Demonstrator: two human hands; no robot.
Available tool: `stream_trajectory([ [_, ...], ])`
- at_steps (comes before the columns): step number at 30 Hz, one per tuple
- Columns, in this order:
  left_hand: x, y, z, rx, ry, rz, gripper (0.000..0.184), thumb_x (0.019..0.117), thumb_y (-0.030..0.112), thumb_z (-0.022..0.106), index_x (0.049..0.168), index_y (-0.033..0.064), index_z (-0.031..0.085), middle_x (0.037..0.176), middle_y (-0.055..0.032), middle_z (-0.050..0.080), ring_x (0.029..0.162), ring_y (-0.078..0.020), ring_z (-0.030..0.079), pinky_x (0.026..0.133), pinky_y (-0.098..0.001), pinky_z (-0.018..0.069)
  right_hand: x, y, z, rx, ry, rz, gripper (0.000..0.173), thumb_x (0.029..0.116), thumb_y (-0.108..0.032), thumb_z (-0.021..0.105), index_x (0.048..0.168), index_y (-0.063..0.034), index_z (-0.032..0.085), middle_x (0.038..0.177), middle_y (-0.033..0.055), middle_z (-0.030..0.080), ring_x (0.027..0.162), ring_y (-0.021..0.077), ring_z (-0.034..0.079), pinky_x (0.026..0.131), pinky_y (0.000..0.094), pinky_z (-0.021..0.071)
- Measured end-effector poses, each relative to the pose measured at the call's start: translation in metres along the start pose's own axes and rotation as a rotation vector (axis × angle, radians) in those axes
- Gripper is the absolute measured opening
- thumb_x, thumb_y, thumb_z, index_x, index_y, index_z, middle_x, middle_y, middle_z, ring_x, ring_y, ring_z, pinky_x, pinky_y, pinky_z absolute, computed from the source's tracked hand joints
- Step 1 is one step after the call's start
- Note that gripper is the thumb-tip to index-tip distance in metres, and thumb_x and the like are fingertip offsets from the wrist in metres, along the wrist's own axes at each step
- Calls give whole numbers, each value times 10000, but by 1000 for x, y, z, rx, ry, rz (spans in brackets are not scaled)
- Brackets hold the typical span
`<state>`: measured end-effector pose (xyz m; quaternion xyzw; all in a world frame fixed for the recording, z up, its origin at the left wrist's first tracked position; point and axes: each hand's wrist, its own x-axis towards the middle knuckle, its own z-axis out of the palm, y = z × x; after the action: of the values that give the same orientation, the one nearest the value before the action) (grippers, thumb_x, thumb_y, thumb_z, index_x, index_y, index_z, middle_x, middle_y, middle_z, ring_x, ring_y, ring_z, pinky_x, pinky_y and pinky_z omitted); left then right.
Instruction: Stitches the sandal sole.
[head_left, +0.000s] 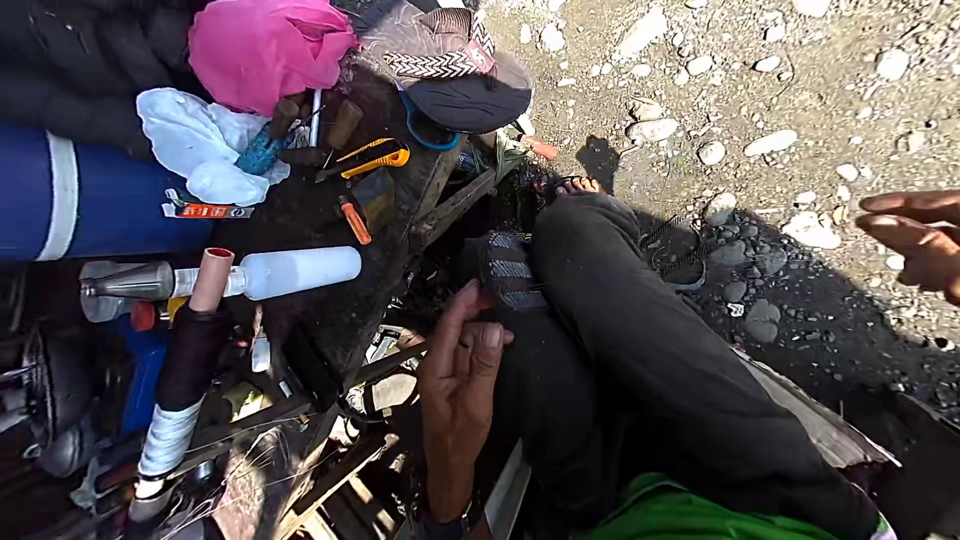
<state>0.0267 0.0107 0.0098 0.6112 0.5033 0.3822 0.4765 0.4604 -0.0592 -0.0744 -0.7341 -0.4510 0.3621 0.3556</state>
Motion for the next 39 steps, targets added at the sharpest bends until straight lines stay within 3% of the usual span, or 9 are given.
stream_trajectory([
  [2,4,6,0,105,-11,-59,336,1052,213,577,1251,-49,641,993,-44,722,817,-120,694,722,-283,611,-5,-65,67,274,-91,-209,271,988,-304,673,1132,-80,724,882,-86,701,643,-59,581,568,133,505],
  [4,6,7,-10,140,-28,-93,237,1034,254,612,1039,55,740,919,-3,688,782,-93,664,699,-251,591,-7,-116,115,349,-230,-442,263,1017,-264,645,1166,-72,747,1063,-21,736,846,-21,649,740,167,558],
  [6,5,5,-21,-9,-28,-81,246,1030,326,615,944,146,760,1078,-12,694,976,-135,668,843,-288,582,-8,-148,149,299,-328,-502,328,1036,-325,610,1244,-102,730,1184,16,736,1005,42,691,856,241,587],
  [9,4,5,-23,-652,-24,-43,322,1015,361,575,981,139,806,1340,-94,676,1369,-287,539,1139,-453,430,-9,-167,176,313,-375,-484,297,1035,-310,586,1201,-114,736,970,-9,737,807,40,663,712,238,561],
  [14,3,16,-18,-823,153,-87,311,1010,358,594,949,110,771,996,-58,734,854,-151,698,728,-279,562,-12,-172,184,433,-411,-496,239,1021,-184,572,1119,-80,763,841,-14,720,676,10,598,623,196,504],
  [18,8,24,-19,-170,12,-158,339,1045,248,582,1227,-7,710,1238,-137,699,904,-101,661,792,-237,544,-15,-169,189,471,-394,-539,243,1024,-151,557,1116,-51,759,867,14,732,713,24,617,647,202,510],
  [23,19,40,-25,214,-199,-156,267,1028,161,592,1181,-28,702,1066,-57,726,877,-97,681,749,-235,584,-16,-165,188,473,-406,-551,237,1027,-133,550,1107,-50,758,878,15,733,742,20,629,668,193,516],
  [28,25,26,-41,-33,-255,-190,231,1000,154,647,1161,20,746,1100,-54,753,938,-76,699,831,-236,578,-16,-163,188,451,-402,-554,241,1023,-129,544,1095,-49,760,858,12,725,726,22,618,652,199,506],
  [39,22,2,-39,-481,-236,-312,239,965,182,650,1125,62,781,754,26,665,579,15,467,535,-166,376,-11,-164,187,449,-421,-476,205,1025,-160,580,1049,-69,763,745,-54,658,624,-33,533,561,149,440],
])
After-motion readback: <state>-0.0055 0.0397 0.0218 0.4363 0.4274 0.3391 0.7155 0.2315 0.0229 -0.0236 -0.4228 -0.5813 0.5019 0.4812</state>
